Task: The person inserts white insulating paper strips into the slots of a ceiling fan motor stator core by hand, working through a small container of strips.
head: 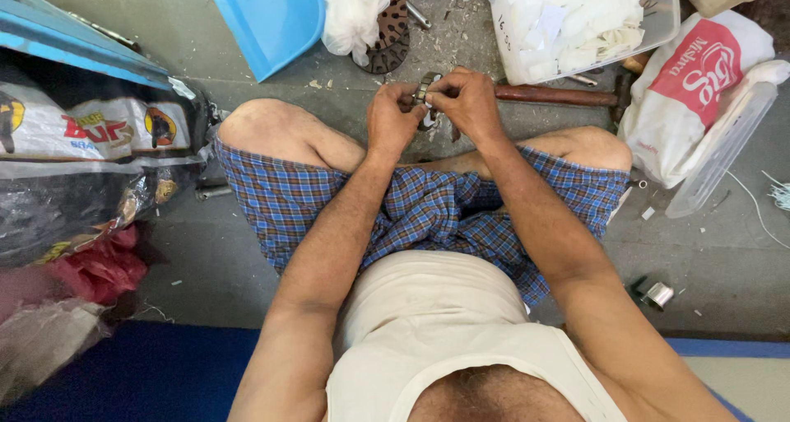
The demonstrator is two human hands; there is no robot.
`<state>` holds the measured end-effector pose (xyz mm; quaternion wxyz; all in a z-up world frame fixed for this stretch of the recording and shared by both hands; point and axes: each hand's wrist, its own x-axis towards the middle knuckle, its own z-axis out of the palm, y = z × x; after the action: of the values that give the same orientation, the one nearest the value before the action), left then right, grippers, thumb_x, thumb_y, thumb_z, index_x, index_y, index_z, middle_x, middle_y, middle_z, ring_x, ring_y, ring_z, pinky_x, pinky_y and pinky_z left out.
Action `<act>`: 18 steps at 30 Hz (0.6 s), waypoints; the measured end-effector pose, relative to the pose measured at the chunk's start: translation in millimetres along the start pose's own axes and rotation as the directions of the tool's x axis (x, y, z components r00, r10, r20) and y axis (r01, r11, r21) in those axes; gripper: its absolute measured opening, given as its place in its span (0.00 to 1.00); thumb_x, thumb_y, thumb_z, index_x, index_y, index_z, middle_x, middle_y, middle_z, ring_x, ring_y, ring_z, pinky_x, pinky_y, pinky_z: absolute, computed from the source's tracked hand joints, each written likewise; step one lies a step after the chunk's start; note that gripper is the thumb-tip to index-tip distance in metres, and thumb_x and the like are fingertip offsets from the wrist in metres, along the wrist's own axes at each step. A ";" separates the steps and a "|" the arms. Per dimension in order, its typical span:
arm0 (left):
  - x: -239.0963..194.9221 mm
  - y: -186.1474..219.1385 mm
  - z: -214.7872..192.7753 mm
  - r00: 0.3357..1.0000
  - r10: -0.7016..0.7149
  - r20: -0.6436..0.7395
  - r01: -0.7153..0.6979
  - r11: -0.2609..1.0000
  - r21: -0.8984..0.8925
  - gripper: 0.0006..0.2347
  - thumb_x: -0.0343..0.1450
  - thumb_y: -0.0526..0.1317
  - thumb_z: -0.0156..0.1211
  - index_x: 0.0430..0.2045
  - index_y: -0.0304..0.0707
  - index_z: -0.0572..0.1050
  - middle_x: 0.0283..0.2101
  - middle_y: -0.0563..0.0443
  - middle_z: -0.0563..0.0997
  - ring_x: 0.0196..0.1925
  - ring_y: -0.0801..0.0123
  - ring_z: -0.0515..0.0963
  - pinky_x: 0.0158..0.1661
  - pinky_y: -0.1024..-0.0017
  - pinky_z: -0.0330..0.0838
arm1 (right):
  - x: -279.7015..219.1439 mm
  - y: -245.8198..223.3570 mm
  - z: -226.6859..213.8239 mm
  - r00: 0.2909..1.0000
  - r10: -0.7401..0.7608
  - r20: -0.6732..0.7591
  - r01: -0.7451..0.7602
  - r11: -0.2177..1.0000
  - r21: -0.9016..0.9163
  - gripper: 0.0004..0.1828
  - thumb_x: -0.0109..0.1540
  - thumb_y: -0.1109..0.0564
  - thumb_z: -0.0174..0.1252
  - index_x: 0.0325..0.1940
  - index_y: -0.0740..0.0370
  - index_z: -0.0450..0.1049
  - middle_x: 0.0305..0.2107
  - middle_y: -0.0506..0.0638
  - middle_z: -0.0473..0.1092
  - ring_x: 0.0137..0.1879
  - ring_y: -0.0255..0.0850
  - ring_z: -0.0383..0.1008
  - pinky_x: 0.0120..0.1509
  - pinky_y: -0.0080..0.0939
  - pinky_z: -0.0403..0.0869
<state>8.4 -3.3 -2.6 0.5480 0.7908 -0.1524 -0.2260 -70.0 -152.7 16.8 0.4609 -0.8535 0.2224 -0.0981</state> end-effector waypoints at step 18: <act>-3.0 -11.4 2.7 0.993 0.103 -0.048 -0.104 0.995 -0.004 0.14 0.61 0.34 0.73 0.39 0.33 0.80 0.34 0.46 0.86 0.34 0.66 0.87 0.36 0.71 0.81 | -16.0 -4.1 10.8 0.985 -0.105 -0.134 0.106 0.994 0.000 0.06 0.58 0.62 0.69 0.39 0.64 0.82 0.34 0.53 0.75 0.37 0.41 0.80 0.41 0.38 0.78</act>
<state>4.3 0.0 -13.5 0.5651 0.7853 -0.1792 -0.1786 -78.9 -135.2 14.8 0.4421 -0.8540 0.2068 -0.1801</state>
